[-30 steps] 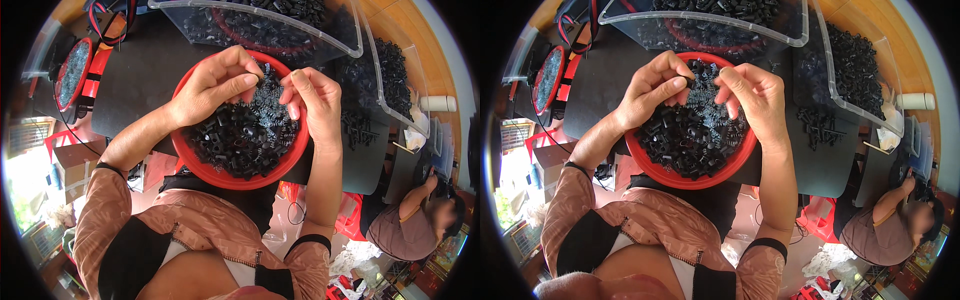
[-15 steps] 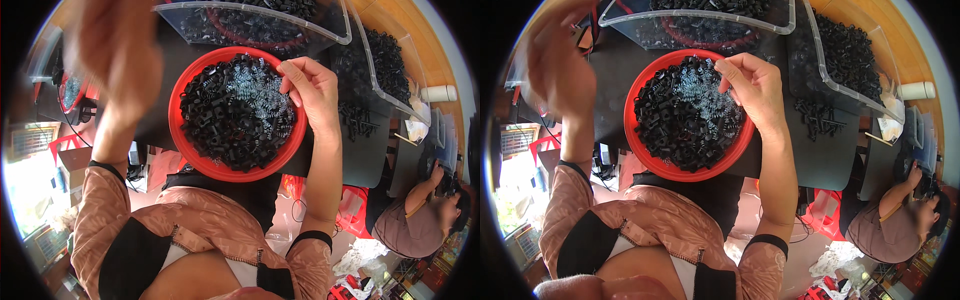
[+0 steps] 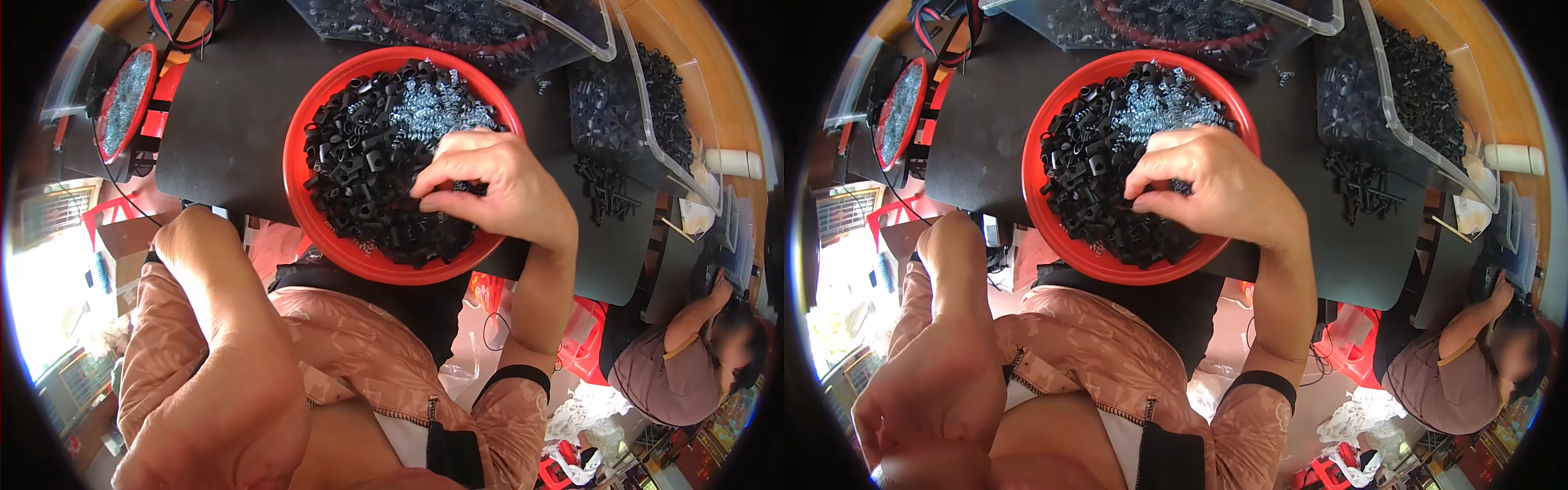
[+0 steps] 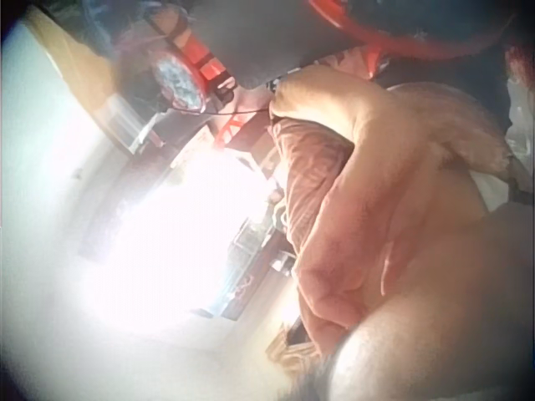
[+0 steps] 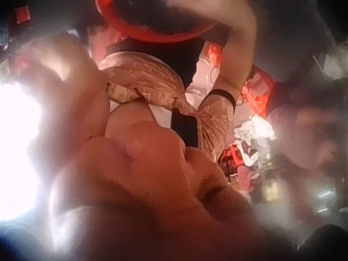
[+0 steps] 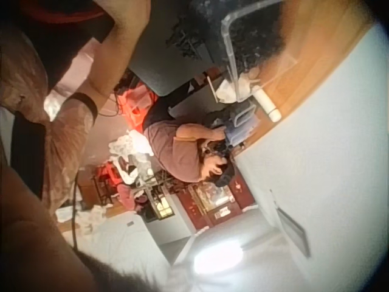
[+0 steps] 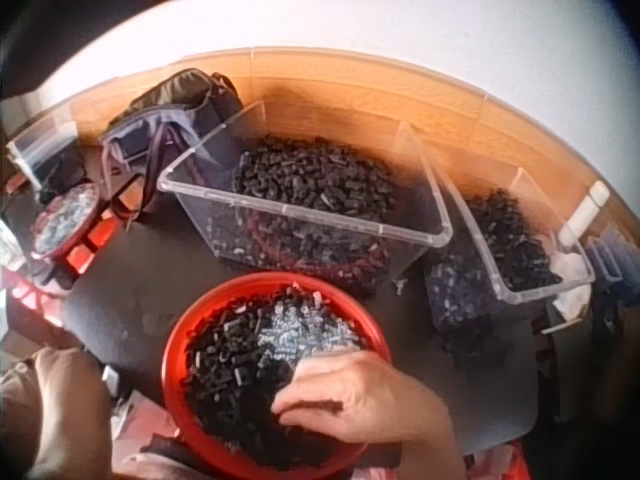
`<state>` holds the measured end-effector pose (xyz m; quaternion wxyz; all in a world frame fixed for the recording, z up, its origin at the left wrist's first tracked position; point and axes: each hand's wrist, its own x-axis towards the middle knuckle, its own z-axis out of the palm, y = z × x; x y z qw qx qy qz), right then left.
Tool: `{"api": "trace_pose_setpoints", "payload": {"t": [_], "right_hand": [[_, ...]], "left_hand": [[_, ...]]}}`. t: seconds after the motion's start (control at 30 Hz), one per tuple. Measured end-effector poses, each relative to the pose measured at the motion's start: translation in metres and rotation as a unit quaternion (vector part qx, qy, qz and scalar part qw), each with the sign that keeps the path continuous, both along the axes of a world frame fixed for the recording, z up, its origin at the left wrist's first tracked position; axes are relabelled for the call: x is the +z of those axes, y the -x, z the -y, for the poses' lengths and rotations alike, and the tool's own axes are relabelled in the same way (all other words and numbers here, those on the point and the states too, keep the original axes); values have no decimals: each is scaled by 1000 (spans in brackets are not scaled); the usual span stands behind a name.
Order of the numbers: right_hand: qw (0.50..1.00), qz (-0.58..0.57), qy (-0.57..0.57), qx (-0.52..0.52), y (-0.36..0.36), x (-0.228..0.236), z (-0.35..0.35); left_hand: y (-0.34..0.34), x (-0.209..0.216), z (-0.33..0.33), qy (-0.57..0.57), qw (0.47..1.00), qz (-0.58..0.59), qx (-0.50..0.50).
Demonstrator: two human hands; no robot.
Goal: The person sits at a table and assembles small black plastic hair accessories by hand. They pick up individual components from a red bowl, attach a metal spring clip to a plastic base, and place the finished items into a clear plastic bin.
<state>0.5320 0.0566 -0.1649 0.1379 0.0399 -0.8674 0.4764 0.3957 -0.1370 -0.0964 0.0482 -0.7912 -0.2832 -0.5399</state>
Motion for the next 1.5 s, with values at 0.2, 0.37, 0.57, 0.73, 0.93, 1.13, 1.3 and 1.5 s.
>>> {"api": "trace_pose_setpoints", "payload": {"t": [0.2,0.37,0.57,0.73,0.93,1.13,1.3,1.5], "right_hand": [[990,-57,-44,-118,5,2,-1],[962,-45,19,-270,1,0,-10],[949,-29,-6,-313,6,-5,-16],[938,-50,-8,-344,6,-2,-18],[928,-53,-4,-368,7,-8,-21],[937,-54,-5,-345,7,-6,-19],[955,-50,3,-293,8,-8,-18],[966,-44,-63,-247,12,-11,-12]], "left_hand": [[13,-2,-14,64,998,-22,8],[33,-13,-43,136,988,-48,48],[55,-48,-87,212,950,-126,190],[65,-68,-90,271,922,-173,215],[65,-71,-89,335,915,-117,191],[62,-75,-92,335,926,-45,170],[57,-71,-89,374,908,40,185],[55,-68,-88,387,902,86,171]]}}
